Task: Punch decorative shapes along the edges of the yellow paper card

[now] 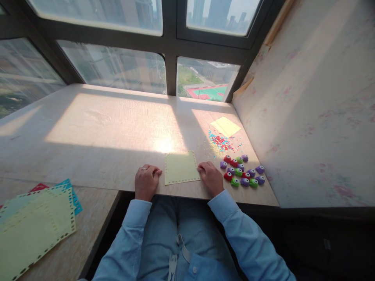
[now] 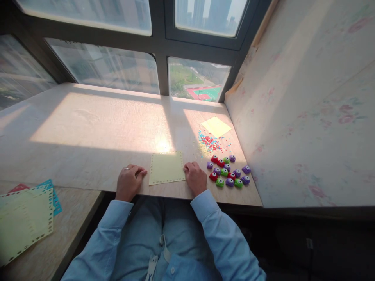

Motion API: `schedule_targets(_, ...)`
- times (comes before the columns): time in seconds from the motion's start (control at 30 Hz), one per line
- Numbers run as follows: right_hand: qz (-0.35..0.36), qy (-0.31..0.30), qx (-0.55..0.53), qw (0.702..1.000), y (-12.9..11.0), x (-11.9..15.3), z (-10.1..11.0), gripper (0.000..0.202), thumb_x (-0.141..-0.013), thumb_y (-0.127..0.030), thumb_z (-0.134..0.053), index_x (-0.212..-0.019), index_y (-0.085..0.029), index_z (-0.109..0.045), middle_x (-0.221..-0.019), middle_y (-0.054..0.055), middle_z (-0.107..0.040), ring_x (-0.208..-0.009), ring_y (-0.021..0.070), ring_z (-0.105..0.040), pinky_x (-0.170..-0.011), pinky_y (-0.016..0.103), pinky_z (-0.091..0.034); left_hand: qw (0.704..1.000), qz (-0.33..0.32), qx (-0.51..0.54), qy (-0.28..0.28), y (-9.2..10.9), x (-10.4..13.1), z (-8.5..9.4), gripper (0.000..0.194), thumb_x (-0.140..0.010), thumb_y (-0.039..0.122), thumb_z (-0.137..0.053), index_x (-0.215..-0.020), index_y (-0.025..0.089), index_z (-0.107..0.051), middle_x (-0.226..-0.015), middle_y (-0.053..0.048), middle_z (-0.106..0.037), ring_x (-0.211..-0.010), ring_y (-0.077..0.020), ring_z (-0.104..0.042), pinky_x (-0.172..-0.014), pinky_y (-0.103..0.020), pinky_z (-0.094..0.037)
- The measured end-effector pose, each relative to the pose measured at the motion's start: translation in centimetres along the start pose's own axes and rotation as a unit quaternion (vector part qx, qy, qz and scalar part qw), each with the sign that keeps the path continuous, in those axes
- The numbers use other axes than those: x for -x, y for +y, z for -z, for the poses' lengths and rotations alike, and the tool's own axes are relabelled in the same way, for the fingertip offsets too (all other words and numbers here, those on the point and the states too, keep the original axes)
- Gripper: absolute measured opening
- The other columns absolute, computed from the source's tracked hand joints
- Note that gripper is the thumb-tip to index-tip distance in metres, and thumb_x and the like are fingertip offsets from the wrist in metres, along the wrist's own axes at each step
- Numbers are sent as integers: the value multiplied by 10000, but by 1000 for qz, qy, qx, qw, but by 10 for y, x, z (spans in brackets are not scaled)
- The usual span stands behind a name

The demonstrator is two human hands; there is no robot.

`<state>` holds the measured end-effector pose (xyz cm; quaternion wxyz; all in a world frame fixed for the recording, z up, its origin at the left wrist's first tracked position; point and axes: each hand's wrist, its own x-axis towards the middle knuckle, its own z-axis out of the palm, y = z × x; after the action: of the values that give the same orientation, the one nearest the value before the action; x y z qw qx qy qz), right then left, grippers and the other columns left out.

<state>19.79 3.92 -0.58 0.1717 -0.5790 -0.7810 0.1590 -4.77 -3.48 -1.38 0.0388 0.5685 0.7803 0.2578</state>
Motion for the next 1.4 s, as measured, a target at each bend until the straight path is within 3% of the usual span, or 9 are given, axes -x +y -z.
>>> schedule_targets(0.2, -8, 5, 33, 999, 0, 1, -6, 136, -949, -189, -479, -921, -194, -612, -960, 69, -608, -725, 170, -554, -556, 284, -287, 996, 39, 74, 16, -8, 2, 0, 140, -846, 291, -517, -769, 195, -583, -848, -94, -653, -857, -263, -593, -814, -409, -470)
schedule_targets(0.4, -33, 63, -128, 989, 9, 6, -3, 118, -893, -227, -432, -829, -202, -527, -849, 63, -609, -792, 207, -573, -652, 297, -379, 983, 94, 155, 25, -15, 5, 4, 228, -853, 409, -493, -842, 197, -574, -808, -65, -669, -752, -227, -610, -711, -357, -475)
schedule_targets(0.57, -21, 59, -217, 974, 19, 3, 33, 159, -901, -330, -432, -847, -209, -519, -753, 45, -635, -691, 198, -602, -644, 307, -422, 991, 38, 123, 24, -13, 6, 4, 248, -834, 404, -519, -830, 179, -623, -852, -87, -664, -798, -234, -619, -768, -368, -486)
schedule_targets(0.7, -15, 110, -139, 984, 42, -21, 75, 212, -875, -297, -460, -998, -188, -595, -896, 80, -684, -630, 181, -607, -696, 348, -468, 996, 5, 82, 21, -14, 4, 3, 255, -831, 362, -527, -869, 170, -690, -906, -107, -650, -839, -247, -615, -801, -381, -494)
schedule_targets(0.8, -17, 134, -82, 987, 62, -40, 99, 450, -786, -242, -547, -1232, -196, -579, -1126, 139, -669, -699, 216, -630, -792, 428, -487, 999, -2, 47, 15, -15, 2, 2, 221, -841, 334, -527, -810, 187, -689, -876, -98, -648, -848, -258, -603, -798, -384, -491)
schedule_targets(0.9, -26, 144, -76, 986, 76, -44, 113, 399, -815, -277, -553, -1206, -234, -623, -1033, 109, -706, -712, 242, -653, -747, 426, -506, 1000, -14, 4, 6, -14, 0, 1, 190, -851, 299, -519, -783, 191, -660, -863, -102, -645, -845, -273, -589, -810, -401, -481)
schedule_targets(1.03, -56, 151, -77, 984, 86, -32, 116, 256, -823, -353, -577, -982, -209, -717, -800, 84, -725, -719, 253, -680, -738, 398, -518, 996, -25, -80, -4, -7, -2, -1, 168, -856, 222, -484, -764, 182, -619, -876, -134, -630, -853, -304, -565, -788, -424, -463)
schedule_targets(1.17, -58, 158, -87, 982, 94, -11, 110, 296, -808, -407, -569, -920, -191, -738, -849, 88, -748, -735, 235, -683, -741, 362, -530, 993, -28, -111, -28, -1, -5, -1, 170, -862, 182, -441, -753, 189, -572, -858, -136, -612, -849, -312, -559, -752, -420, -449)
schedule_targets(1.4, -46, 182, -123, 975, 107, 34, 106, 359, -847, -484, -586, -934, -177, -751, -907, 94, -755, -721, 228, -677, -730, 356, -541, 1000, 16, 6, -25, 16, -14, 0, 114, -849, 170, -412, -774, 207, -489, -794, -99, -597, -813, -273, -581, -712, -379, -440)
